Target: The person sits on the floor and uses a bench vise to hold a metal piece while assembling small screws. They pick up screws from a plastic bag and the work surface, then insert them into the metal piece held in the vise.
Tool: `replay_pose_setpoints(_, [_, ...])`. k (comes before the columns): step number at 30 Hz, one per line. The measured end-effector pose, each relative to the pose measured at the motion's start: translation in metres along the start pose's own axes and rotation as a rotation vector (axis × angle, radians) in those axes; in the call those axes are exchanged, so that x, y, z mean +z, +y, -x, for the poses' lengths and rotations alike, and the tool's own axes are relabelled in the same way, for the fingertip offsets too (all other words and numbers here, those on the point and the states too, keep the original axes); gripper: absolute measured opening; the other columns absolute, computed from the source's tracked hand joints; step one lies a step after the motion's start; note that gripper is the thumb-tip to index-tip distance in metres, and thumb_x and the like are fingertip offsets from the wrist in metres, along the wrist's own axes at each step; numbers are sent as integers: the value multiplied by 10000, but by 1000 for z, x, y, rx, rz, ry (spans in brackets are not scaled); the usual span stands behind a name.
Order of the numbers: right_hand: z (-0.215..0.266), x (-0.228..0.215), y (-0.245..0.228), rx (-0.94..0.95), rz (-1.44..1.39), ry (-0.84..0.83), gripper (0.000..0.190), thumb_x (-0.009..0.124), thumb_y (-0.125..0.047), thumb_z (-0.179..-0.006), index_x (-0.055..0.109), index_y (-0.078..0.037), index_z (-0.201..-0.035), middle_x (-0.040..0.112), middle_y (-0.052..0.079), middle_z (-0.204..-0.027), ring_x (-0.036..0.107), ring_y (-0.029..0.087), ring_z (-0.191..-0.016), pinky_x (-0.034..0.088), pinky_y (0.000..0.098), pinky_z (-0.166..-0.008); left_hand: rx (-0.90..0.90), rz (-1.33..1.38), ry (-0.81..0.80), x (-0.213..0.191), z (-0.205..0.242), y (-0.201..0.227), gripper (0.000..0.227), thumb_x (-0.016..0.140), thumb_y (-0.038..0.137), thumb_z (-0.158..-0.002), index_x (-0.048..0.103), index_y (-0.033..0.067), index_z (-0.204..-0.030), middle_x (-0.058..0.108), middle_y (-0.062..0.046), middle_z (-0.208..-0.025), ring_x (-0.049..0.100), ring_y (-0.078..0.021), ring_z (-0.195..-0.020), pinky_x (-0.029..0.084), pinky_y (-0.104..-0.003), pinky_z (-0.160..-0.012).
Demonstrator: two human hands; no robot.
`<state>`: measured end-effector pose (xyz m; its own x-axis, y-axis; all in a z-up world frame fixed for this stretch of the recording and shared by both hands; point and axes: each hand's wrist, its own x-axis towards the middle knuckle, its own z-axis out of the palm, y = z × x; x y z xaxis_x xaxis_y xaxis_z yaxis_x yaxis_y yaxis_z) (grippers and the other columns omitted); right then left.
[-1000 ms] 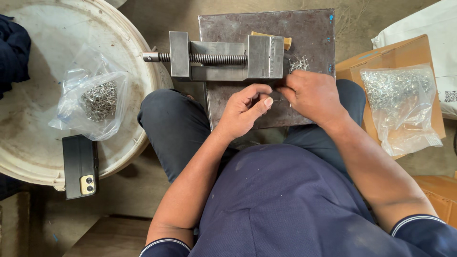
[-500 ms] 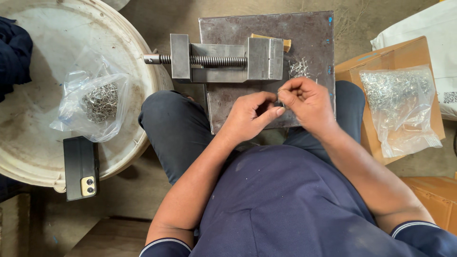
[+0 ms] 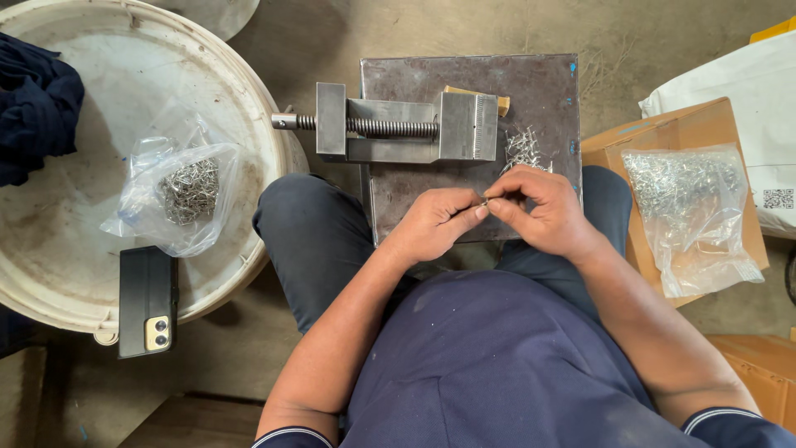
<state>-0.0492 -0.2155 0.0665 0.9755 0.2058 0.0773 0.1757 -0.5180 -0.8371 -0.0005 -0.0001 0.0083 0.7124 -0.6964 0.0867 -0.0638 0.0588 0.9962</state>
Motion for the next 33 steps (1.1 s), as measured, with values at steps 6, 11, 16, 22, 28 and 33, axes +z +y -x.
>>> replay_pose_setpoints(6, [-15,-2,-22,-47,73,24,94,743,-93,-942,686,-27,-976,694,73,-891,666,162,-752,520,281,-668,-83,135,47,1,2,-3,190,669,197,-1020,659,9,-1043,545,10,-717,473,-60,-657,416,-258,-589])
replay_pose_setpoints(11, [-28,-2,-43,-175,317,196,77,748,-60,-940,678,-33,-958,702,104,-929,697,240,-799,530,330,-685,-70,406,117,2,0,-9,404,683,145,-1013,566,-20,-1362,591,29,-887,527,-43,-770,465,-224,-677])
replay_pose_setpoints(16, [-41,-5,-55,-196,466,160,72,761,-65,-934,693,-41,-938,696,97,-909,679,276,-773,517,371,-654,-56,439,77,1,1,-14,477,680,137,-1014,530,-25,-1437,586,26,-906,531,-42,-790,473,-224,-693])
replay_pose_setpoints(22, [-47,-2,-60,-168,476,153,58,750,-70,-942,697,-51,-956,691,93,-915,678,269,-770,518,370,-650,-21,429,56,-1,1,-13,488,685,114,-1018,515,-24,-1454,567,28,-907,521,-43,-795,470,-224,-705])
replay_pose_setpoints(28, [-49,-1,-61,-200,534,150,59,761,-70,-935,707,-59,-958,675,86,-894,669,276,-775,516,381,-656,-20,394,44,-2,2,-9,511,677,112,-1014,503,1,-1481,561,32,-892,521,-43,-787,473,-223,-701])
replay_pose_setpoints(33, [-48,2,-59,-165,549,190,95,777,-82,-944,747,-59,-1031,678,97,-900,663,261,-747,515,370,-639,-28,385,52,-1,3,-8,500,669,112,-1022,502,11,-1482,574,25,-942,532,-46,-822,487,-228,-731])
